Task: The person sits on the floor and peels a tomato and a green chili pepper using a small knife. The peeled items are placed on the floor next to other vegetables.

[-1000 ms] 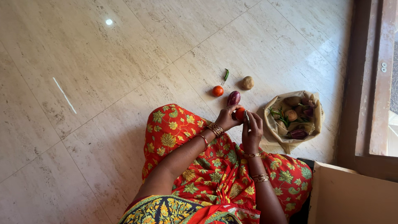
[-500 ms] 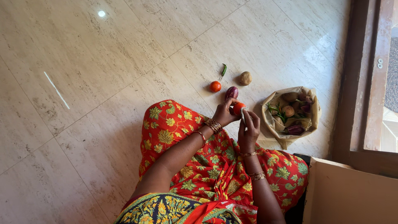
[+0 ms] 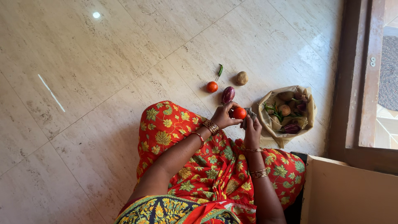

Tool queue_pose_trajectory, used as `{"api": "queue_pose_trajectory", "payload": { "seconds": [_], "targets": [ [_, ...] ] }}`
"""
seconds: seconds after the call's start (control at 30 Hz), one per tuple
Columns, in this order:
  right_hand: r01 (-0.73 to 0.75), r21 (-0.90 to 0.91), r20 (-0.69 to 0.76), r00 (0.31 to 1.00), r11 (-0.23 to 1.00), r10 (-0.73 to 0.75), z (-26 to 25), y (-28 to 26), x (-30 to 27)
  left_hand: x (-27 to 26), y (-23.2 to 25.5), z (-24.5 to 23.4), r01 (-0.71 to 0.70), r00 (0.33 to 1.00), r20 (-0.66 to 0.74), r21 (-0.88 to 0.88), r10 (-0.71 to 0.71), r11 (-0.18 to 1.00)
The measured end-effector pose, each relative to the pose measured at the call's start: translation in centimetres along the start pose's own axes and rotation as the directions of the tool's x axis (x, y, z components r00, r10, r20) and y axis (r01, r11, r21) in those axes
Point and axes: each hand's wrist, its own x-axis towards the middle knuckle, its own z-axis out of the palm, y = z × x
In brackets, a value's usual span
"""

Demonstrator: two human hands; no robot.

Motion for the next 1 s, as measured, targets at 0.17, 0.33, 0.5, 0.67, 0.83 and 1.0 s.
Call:
{"api": "queue_pose_trajectory", "payload": {
  "seconds": [0.17, 0.33, 0.5, 0.67, 0.83, 1.0],
  "targets": [
    [0.418, -0.764, 0.155, 0.858, 0.492, -0.489, 4.8, -3.6, -2.3, -0.2, -0.8, 0.0, 0.039, 0.993, -0.112, -0.041, -0.044, 0.998],
    [0.517, -0.797, 0.286, 0.778, 0.312, -0.559, 8.6, -6.9, -3.6, -0.1, -1.3, -0.1, 0.046, 0.987, -0.146, -0.156, -0.069, 0.987],
    [0.446, -0.77, 0.185, 0.84, 0.456, -0.51, 6.3, -5.5, -2.3, -0.1, -1.5, 0.4, -0.042, 0.997, -0.074, -0.213, 0.027, 0.976],
    [0.012, -0.13, -0.072, 0.997, 0.991, -0.022, 1.6, -1.8, 0.4, -0.1, -1.2, 0.2, 0.003, 1.0, -0.023, -0.154, -0.007, 0.988],
    [-0.003, -0.028, -0.02, 1.0, 1.0, 0.002, 1.2, -1.5, 0.4, 0.1, -1.0, 0.3, -0.031, 0.998, -0.052, -0.168, 0.022, 0.985],
    [0.404, -0.768, 0.132, 0.86, 0.497, -0.493, 5.5, -5.1, -2.1, 0.3, -1.7, 0.4, 0.046, 0.995, -0.083, -0.174, -0.061, 0.984]
  ]
}}
